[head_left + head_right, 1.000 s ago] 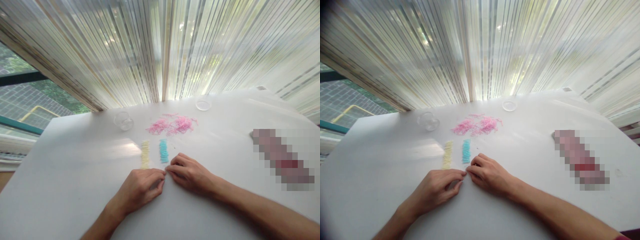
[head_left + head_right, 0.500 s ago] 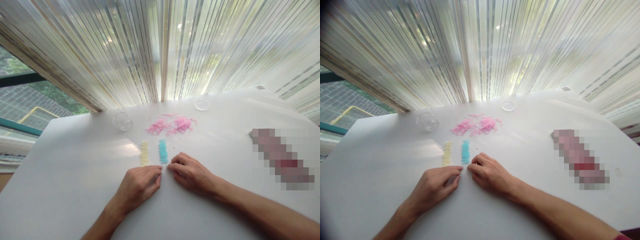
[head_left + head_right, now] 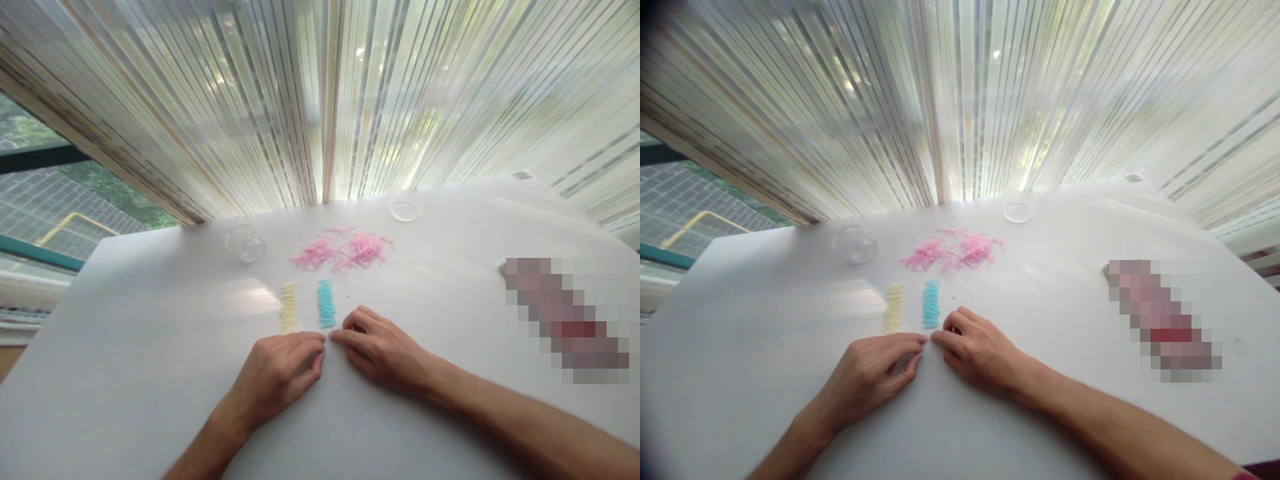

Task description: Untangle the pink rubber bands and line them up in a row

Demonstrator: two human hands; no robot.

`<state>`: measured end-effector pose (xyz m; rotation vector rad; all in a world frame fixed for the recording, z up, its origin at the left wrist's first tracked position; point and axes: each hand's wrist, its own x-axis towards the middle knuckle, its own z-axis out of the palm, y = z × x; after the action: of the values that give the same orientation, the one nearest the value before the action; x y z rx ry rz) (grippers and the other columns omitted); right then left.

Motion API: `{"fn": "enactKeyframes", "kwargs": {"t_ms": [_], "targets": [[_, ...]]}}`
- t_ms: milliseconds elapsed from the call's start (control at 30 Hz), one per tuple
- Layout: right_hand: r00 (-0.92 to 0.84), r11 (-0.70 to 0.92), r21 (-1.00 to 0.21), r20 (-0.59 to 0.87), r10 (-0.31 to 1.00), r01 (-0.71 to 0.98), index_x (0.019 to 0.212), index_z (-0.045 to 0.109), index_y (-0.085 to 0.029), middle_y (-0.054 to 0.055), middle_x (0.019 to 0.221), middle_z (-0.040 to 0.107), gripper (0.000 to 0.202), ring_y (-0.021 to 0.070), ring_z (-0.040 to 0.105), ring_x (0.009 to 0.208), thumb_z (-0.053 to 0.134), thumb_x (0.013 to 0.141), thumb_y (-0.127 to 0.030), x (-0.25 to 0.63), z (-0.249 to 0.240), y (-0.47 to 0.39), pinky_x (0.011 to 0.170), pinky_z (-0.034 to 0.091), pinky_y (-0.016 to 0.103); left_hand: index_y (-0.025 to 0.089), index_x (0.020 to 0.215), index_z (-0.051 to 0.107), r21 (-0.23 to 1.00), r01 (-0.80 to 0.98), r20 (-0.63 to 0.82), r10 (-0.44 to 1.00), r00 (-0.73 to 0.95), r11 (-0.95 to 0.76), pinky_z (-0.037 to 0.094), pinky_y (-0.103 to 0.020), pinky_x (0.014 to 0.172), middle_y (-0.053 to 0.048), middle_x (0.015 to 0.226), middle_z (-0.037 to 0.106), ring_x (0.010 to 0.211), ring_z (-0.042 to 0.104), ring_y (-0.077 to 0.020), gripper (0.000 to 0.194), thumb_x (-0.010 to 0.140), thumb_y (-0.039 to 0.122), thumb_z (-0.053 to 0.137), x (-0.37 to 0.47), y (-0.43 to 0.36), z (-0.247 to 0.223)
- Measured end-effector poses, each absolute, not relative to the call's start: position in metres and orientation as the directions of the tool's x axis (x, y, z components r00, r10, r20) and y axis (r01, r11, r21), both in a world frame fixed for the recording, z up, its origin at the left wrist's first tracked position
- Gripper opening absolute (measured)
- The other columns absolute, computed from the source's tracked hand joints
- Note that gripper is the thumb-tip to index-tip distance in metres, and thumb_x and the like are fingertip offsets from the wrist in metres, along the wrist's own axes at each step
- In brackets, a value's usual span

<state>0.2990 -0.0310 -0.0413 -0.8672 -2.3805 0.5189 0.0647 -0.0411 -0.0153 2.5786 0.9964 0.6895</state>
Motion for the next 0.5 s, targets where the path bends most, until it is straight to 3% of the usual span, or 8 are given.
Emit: {"fn": "enactKeyframes", "kwargs": {"t_ms": [500], "targets": [[-0.625,0.721,-0.515,0.387,0.678,0.463,0.111,0.066,-0.019,0.007,0.088,0.061,0.026,0.0189,0.055,0.081,0.052,0.09,-0.011,0.298,-0.0398,-0.0311,0.069,0.052,0.029,0.02,0.099,0.065,0.455,0.527,0.333,0.686,0.647,-0.718,0.06,-0.026,0.077,-0.003,0.099,0.077,0.086,0.074,-0.0163,0.017,0.088,0.011,0.057,0.0655,-0.041,-0.0156]]}}
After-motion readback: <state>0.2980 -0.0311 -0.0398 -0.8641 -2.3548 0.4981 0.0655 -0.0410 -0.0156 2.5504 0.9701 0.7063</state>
